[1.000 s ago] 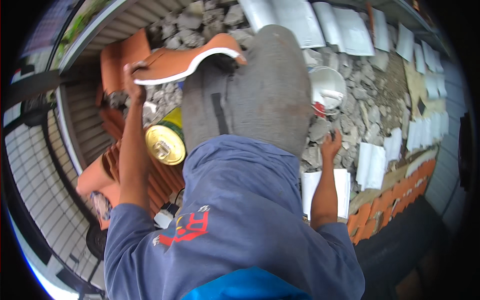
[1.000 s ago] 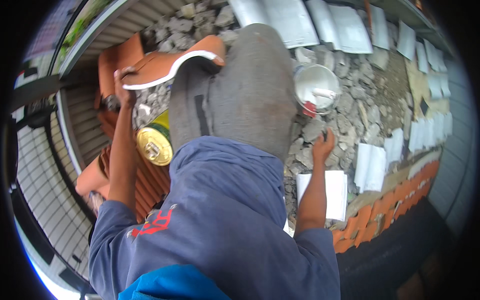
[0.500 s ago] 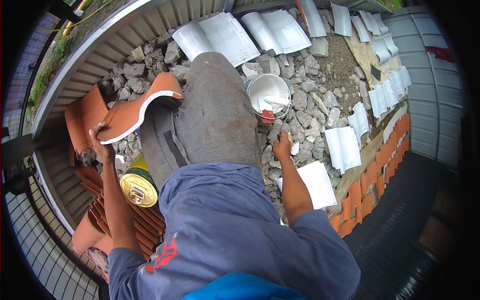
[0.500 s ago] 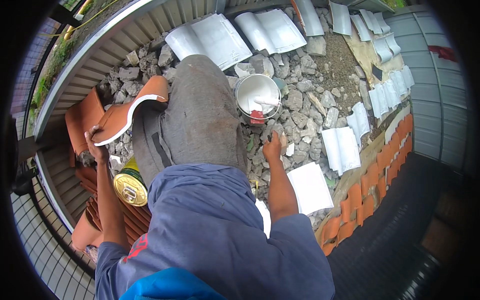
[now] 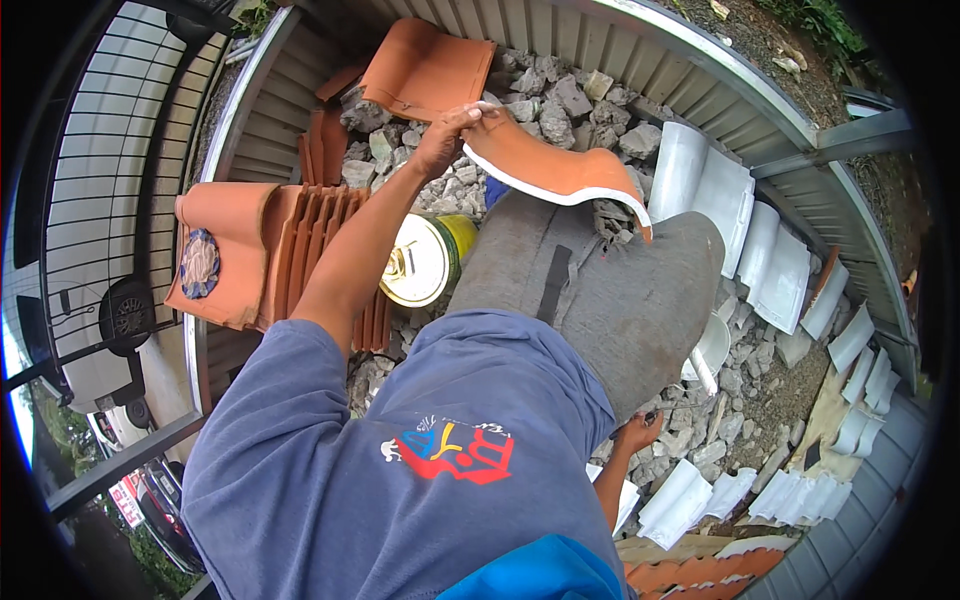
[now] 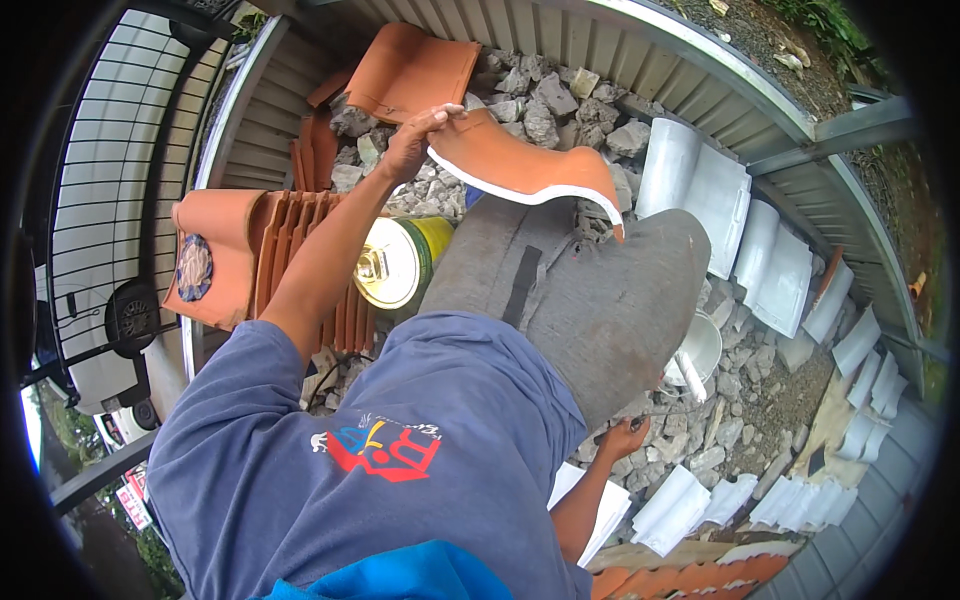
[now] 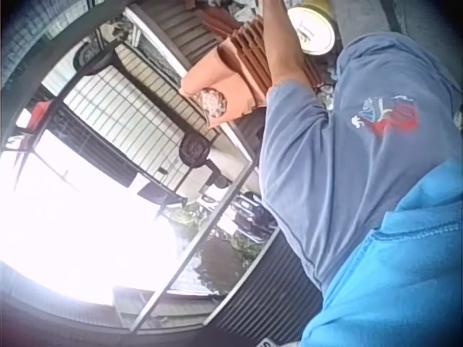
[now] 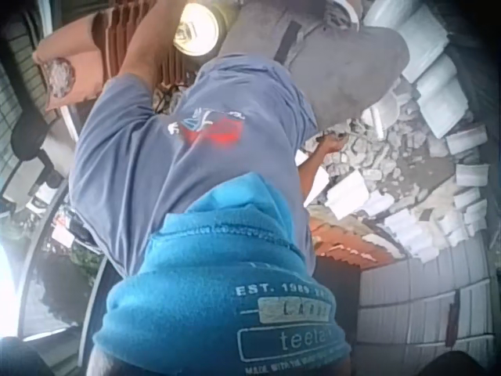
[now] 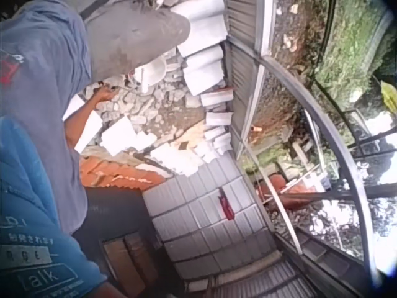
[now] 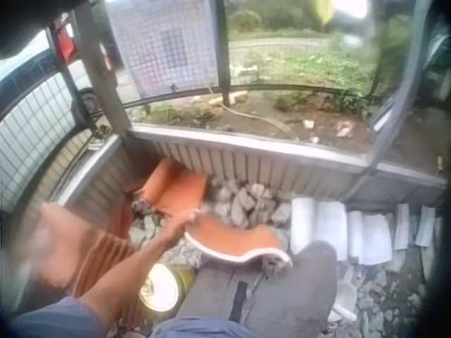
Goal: The person paints roof tiles using a paint roller, dipping the roller into a paint bucket and applying paint across the surfaces of the tiles.
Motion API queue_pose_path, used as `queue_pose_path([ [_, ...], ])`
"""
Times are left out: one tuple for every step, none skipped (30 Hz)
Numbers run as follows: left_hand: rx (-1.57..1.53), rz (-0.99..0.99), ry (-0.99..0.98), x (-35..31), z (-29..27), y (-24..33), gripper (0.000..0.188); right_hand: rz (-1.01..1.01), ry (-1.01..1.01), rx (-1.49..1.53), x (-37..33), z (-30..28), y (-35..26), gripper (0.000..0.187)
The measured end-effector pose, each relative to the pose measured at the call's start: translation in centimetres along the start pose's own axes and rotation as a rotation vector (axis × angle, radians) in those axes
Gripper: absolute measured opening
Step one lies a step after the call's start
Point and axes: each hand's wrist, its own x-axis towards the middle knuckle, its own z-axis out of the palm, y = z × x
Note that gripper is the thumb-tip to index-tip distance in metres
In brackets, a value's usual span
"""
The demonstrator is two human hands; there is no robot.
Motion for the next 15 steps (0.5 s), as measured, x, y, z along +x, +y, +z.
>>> queue_pose_path([
  [-0.007, 0.004, -0.002, 0.1, -0.2, -0.1, 0.039, 0.141, -0.028, 0.17, 0.4, -0.2, 0.1, 0.052],
  [-0.035, -0.028, 0.063, 0.3, -0.4, -0.4, 0.045, 0.284, -0.054, 0.339, 0.8, -0.6, 0.2, 0.051],
  [-0.062, -0.062, 0.126, 0.5, -0.5, -0.6, 0.055, 0.274, -0.026, 0.418, 1.2, -0.9, 0.3, 0.052],
  [-0.067, -0.067, 0.118, 0.9, -0.9, -0.7, 0.055, 0.278, -0.018, 0.413, 1.6, -1.5, 0.5, 0.052],
  [-0.084, -0.178, 0.105, 1.7, -1.6, -0.7, 0.061, 0.316, -0.021, 0.533, 2.1, -1.9, 0.3, 0.053],
  [-0.101, -0.289, 0.09, 2.3, -2.1, -0.6, 0.067, 0.354, -0.023, 0.653, 2.4, -2.4, 0.0, 0.054],
  [-0.091, -0.412, 0.111, 3.1, -2.2, -0.3, 0.063, 0.346, -0.029, 0.605, 2.5, -2.8, -1.1, 0.055],
  [-0.091, -0.413, 0.1, 3.8, -2.7, -0.2, 0.063, 0.35, -0.019, 0.606, 2.6, -3.1, -1.4, 0.055],
  [-0.063, -0.514, -0.021, 4.5, -3.1, 0.0, 0.058, 0.352, -0.032, 0.621, 2.8, -3.4, -1.6, 0.055],
  [-0.032, -0.608, -0.139, 5.4, -3.6, 0.1, 0.053, 0.349, -0.047, 0.641, 3.0, -3.4, -1.9, 0.054],
  [-0.036, -0.698, -0.134, 5.9, -3.7, -0.2, 0.039, 0.348, -0.041, 0.648, 2.9, -3.4, -2.1, 0.054],
  [-0.032, -0.691, -0.139, 6.2, -3.8, -0.6, 0.039, 0.375, -0.04, 0.668, 2.6, -3.4, -2.4, 0.054],
  [0.006, -0.773, -0.07, 6.6, -2.9, -1.2, 0.036, 0.408, -0.029, 0.686, 2.3, -3.3, -2.5, 0.054],
  [0.046, -0.853, 0.003, 6.7, -2.0, -1.5, 0.033, 0.414, -0.014, 0.692, 1.7, -3.1, -2.5, 0.054],
  [-0.079, -0.85, -0.019, 6.9, -1.3, -1.6, 0.036, 0.433, 0.007, 0.7, 1.1, -2.9, -2.4, 0.054],
])
